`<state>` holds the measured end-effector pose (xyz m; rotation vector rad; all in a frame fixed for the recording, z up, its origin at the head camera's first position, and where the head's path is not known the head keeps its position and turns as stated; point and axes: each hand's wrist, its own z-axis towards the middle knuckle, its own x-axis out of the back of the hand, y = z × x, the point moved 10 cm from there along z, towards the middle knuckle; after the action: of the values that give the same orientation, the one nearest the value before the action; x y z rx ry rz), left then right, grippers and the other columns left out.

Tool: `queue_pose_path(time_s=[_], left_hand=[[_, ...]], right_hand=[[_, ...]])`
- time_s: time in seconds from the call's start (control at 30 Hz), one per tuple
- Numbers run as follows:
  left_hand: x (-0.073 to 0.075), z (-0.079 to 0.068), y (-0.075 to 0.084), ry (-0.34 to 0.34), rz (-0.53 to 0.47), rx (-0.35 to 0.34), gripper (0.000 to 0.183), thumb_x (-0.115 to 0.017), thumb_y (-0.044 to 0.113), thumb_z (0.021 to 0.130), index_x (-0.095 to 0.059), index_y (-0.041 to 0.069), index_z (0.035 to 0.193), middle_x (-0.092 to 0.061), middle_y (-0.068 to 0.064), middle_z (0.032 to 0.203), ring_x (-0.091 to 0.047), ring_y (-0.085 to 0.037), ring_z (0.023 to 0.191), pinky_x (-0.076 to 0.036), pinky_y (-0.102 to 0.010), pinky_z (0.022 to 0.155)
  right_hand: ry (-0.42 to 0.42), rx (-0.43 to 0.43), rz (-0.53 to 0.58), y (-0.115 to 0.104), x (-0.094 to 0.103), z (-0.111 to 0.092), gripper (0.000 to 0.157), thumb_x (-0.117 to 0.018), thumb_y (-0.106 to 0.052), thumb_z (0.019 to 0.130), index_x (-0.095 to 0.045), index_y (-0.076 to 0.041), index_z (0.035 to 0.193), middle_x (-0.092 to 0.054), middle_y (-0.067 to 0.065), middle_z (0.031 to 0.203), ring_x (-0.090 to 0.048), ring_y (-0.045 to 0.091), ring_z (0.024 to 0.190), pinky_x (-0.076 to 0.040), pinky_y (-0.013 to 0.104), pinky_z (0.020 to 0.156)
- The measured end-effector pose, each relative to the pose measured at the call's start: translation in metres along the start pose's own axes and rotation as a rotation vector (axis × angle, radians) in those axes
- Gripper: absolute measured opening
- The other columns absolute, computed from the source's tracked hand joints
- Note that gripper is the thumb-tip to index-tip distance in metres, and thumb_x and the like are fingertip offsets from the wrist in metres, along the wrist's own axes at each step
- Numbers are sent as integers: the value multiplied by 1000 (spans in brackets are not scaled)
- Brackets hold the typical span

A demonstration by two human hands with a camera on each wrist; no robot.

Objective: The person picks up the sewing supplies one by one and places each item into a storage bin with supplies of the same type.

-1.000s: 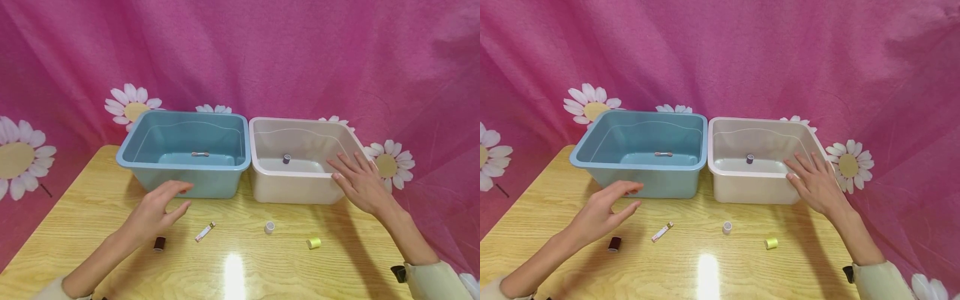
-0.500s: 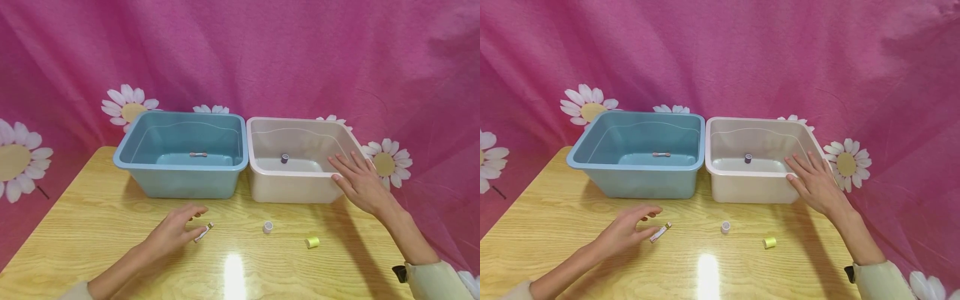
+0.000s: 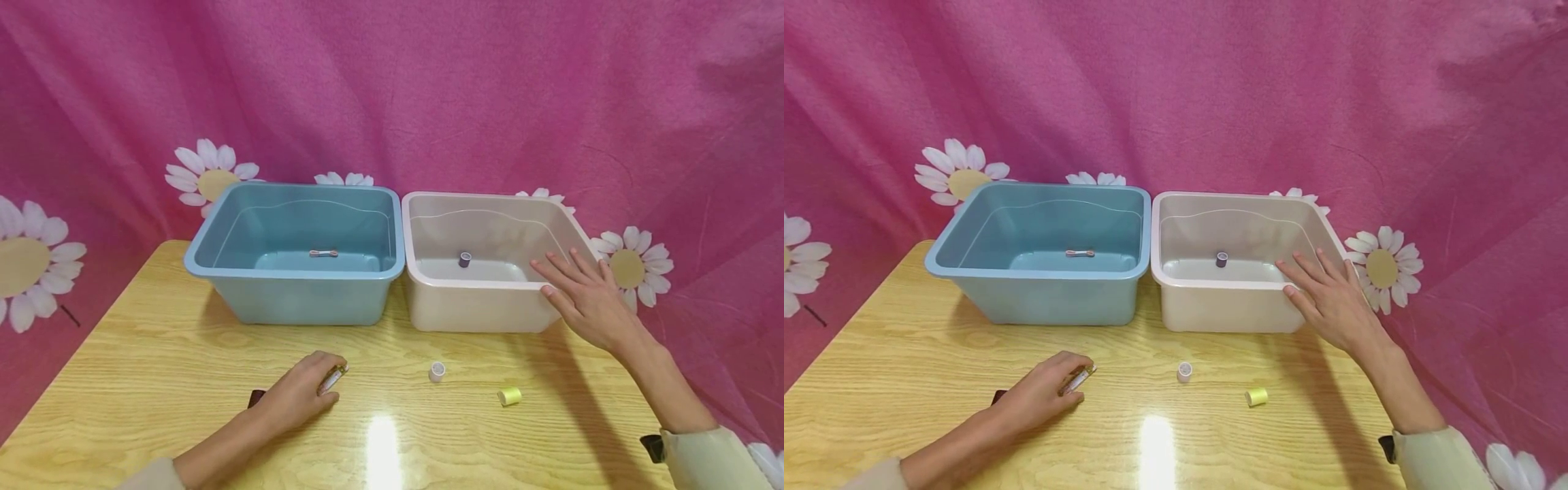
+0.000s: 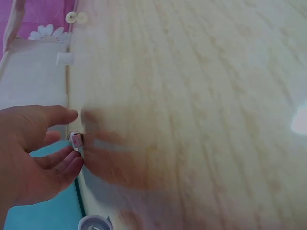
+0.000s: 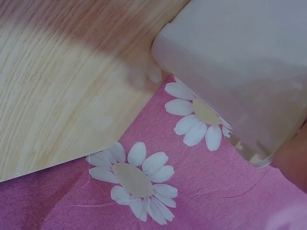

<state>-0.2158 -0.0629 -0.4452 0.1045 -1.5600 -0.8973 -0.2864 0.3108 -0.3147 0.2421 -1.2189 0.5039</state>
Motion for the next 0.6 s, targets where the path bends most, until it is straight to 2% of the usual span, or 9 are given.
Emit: queue_pose_path(time_s=[0.1, 0.17, 0.4, 0.6], left_hand=[[-2, 1, 3, 9, 39, -31, 37, -66, 12, 84, -55, 13, 119, -55, -1, 112, -52, -12, 88, -45, -26, 67], [-2, 2, 3, 24, 58, -26, 36, -66, 10, 83, -56, 12, 118, -55, -1, 108, -51, -11, 85, -45, -25, 65], [3, 2, -2, 67, 85, 77, 24, -68, 10, 81, -61, 7, 104, -54, 2, 86, -46, -7, 66, -41, -22, 55], [4, 3, -2, 78, 95, 82, 12, -67, 7, 80, -66, 4, 92, -51, 2, 76, -43, -8, 62, -39, -21, 52]], right_hand=[[0, -3, 0, 0, 0, 0, 45, -46, -32, 96, -38, -32, 141, -35, 9, 144, -17, 38, 134, 8, 60, 100], [1, -4, -1, 0, 0, 0, 45, -46, -32, 96, -38, -33, 141, -36, 9, 144, -18, 38, 134, 8, 60, 100], [-3, -8, 6, -1, -1, 0, 44, -46, -33, 97, -39, -31, 140, -34, 7, 145, -17, 36, 135, 8, 61, 100], [-8, -15, 8, 0, -2, 1, 43, -45, -33, 97, -41, -29, 140, -34, 7, 145, -15, 34, 136, 9, 61, 100]])
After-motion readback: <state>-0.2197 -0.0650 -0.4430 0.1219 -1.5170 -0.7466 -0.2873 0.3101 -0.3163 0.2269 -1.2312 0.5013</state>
